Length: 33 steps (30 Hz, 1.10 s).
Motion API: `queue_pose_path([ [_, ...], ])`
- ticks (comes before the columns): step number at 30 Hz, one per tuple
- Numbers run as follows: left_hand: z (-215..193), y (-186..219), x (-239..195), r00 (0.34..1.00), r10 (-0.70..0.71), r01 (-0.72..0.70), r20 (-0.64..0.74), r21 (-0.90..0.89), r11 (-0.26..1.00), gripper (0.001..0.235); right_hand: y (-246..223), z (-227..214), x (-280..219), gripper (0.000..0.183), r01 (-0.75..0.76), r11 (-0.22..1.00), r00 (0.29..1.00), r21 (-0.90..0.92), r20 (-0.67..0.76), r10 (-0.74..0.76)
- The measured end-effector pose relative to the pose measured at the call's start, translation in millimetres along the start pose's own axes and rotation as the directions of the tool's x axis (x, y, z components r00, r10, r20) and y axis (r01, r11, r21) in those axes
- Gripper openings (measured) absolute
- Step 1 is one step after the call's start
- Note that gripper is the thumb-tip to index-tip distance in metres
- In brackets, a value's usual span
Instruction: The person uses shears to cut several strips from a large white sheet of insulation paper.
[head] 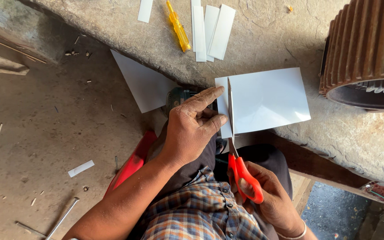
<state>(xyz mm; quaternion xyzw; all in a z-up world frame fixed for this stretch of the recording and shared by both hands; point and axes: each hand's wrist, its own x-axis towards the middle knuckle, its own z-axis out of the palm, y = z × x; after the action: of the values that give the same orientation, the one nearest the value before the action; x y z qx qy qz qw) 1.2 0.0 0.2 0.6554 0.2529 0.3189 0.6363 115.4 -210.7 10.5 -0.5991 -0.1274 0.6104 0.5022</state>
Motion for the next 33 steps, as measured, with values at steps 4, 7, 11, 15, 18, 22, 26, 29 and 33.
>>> queue_pose_path([
  [4, 0.8, -2.4, 1.0, 1.000, -0.008, 0.008, 0.000, -0.044, 0.999, 0.052, 0.6, -0.5, 0.6, 0.048, -0.023, 0.998, 1.000, -0.052, -0.020, 0.022],
  [7, 1.3, -2.8, 1.2, 1.000, -0.023, 0.023, -0.006, -0.023, 0.999, 0.052, -0.9, -1.6, 2.4, 0.047, -0.043, 0.996, 0.999, -0.072, -0.035, 0.041],
  [11, 2.2, -0.1, 1.8, 1.000, -0.022, 0.022, -0.004, -0.020, 1.000, 0.053, -7.4, -0.7, 10.7, 0.047, 0.023, 1.000, 1.000, 0.009, 0.007, -0.023],
  [15, 3.4, -0.8, 1.8, 0.999, -0.039, 0.039, 0.001, -0.020, 0.999, 0.053, -13.9, 0.2, 15.3, 0.047, 0.021, 0.998, 0.999, -0.059, -0.027, -0.022],
  [18, 4.0, -1.3, 5.1, 0.998, -0.057, 0.056, -0.013, -0.047, 0.997, 0.054, -17.7, 1.9, 16.4, 0.047, -0.013, 0.995, 0.999, -0.101, -0.045, 0.008],
  [22, 4.1, 1.2, 11.1, 0.999, -0.044, 0.043, -0.009, -0.042, 0.998, 0.055, -21.5, 2.4, 17.0, 0.047, -0.038, 0.995, 0.999, -0.096, -0.038, 0.034],
  [26, 4.5, 2.5, 13.6, 0.996, -0.087, 0.087, 0.005, -0.044, 0.995, 0.056, -24.2, -2.0, 23.4, 0.048, 0.008, 0.998, 1.000, -0.059, -0.001, -0.009],
  [29, 6.0, 5.2, 13.7, 0.997, -0.071, 0.072, 0.012, -0.056, 0.996, 0.056, -27.9, -3.9, 33.9, 0.047, 0.080, 0.997, 0.997, 0.021, 0.016, -0.080],
  [33, 3.0, 9.1, 18.3, 0.982, -0.187, 0.187, 0.018, 0.031, 0.982, 0.058, -32.9, -1.8, 41.7, 0.046, 0.109, 0.993, 0.993, 0.040, 0.046, -0.111],
])
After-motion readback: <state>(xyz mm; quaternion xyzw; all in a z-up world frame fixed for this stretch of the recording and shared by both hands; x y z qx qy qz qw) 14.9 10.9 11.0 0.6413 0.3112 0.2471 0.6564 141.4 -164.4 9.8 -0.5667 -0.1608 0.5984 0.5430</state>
